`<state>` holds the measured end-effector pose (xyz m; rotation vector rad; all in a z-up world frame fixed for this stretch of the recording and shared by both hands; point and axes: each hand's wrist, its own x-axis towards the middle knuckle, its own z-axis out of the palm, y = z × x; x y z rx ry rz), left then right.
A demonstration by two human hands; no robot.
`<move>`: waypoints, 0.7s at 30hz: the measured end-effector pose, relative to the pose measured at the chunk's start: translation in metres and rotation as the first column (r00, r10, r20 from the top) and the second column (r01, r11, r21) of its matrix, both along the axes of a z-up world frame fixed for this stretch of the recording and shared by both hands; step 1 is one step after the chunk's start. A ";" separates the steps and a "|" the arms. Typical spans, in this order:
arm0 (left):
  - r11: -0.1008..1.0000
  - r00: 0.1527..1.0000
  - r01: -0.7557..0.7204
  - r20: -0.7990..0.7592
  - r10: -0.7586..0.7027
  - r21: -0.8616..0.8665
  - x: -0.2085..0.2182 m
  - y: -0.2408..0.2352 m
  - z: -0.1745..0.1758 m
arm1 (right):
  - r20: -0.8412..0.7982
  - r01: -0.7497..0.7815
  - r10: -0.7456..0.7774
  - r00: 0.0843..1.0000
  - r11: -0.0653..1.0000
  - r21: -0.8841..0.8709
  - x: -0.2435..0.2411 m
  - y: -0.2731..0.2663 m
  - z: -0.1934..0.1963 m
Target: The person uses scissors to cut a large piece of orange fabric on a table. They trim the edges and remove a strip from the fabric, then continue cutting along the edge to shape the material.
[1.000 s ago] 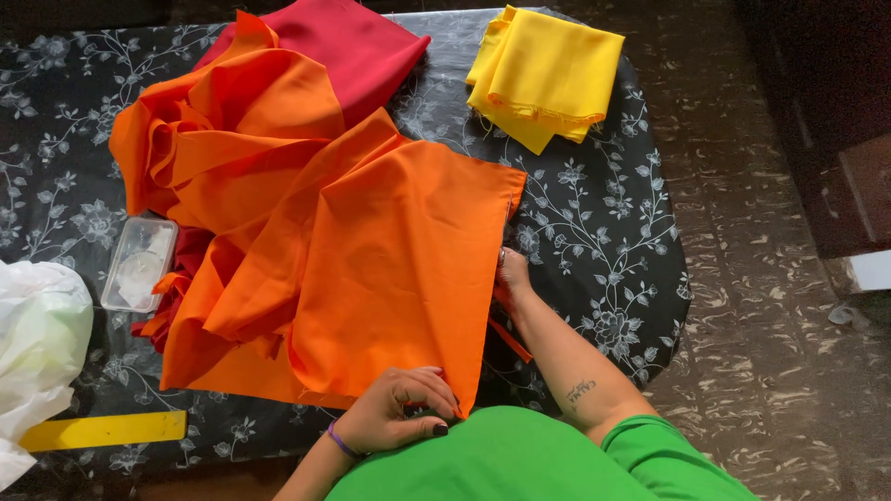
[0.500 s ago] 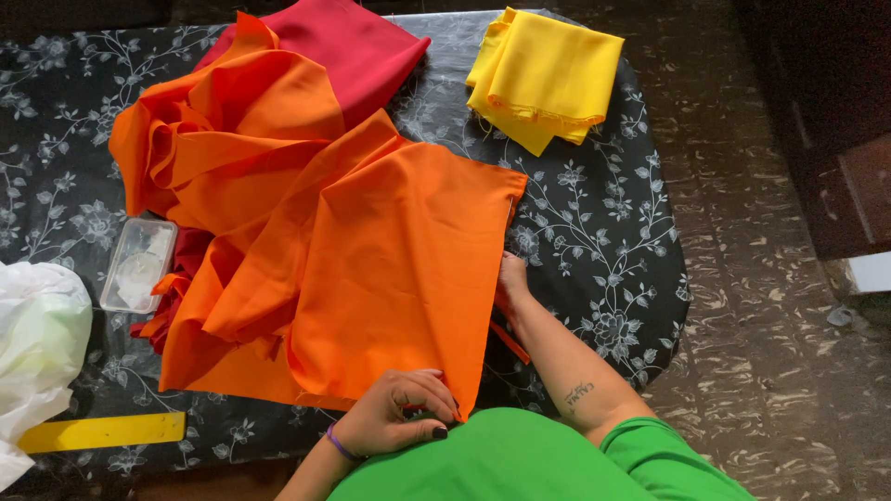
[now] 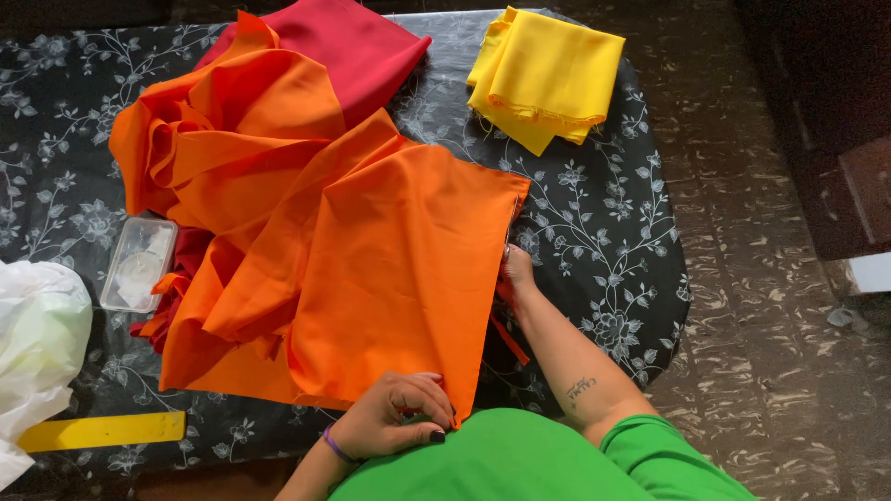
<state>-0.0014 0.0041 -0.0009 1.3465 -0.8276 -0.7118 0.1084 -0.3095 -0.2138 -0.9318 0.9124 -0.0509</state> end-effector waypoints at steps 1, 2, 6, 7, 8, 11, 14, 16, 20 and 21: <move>1.000 1.000 -0.001 -0.004 0.001 -0.007 0.000 0.000 0.000 | -0.001 0.002 -0.002 1.000 1.000 -0.001 0.000 0.000 0.000; 1.000 1.000 -0.001 -0.004 0.001 -0.007 0.000 0.000 0.001 | -0.001 0.002 -0.002 1.000 1.000 -0.001 0.000 0.001 0.000; 1.000 1.000 0.006 -0.010 -0.006 -0.008 0.000 -0.001 0.003 | -0.005 0.010 -0.010 1.000 1.000 -0.002 0.000 0.001 0.000; 1.000 1.000 0.004 -0.005 -0.004 -0.023 0.000 -0.001 0.002 | -0.007 0.012 -0.012 1.000 1.000 -0.003 0.000 0.001 0.000; 1.000 1.000 0.004 -0.005 -0.004 -0.023 0.000 -0.001 0.003 | -0.007 0.013 -0.013 1.000 1.000 -0.003 0.000 0.002 0.000; 1.000 1.000 0.005 -0.015 -0.005 -0.025 0.000 -0.001 0.002 | -0.009 0.018 -0.018 1.000 1.000 -0.004 -0.001 0.004 0.000; 1.000 1.000 0.002 0.002 -0.002 -0.019 0.000 -0.001 0.003 | -0.011 0.022 -0.022 1.000 1.000 -0.005 -0.002 0.004 0.000; 0.998 1.000 -0.001 -0.018 0.000 -0.057 0.000 -0.002 0.006 | -0.013 0.026 -0.026 1.000 1.000 -0.006 -0.002 0.005 0.000; 0.999 1.000 -0.002 -0.017 0.001 -0.053 0.000 0.000 0.005 | -0.013 0.030 -0.031 0.999 1.000 -0.007 0.000 0.005 0.000; 1.000 1.000 -0.001 -0.017 0.000 -0.030 0.000 0.001 0.004 | -0.013 0.032 -0.032 0.999 0.999 -0.007 0.001 0.005 0.000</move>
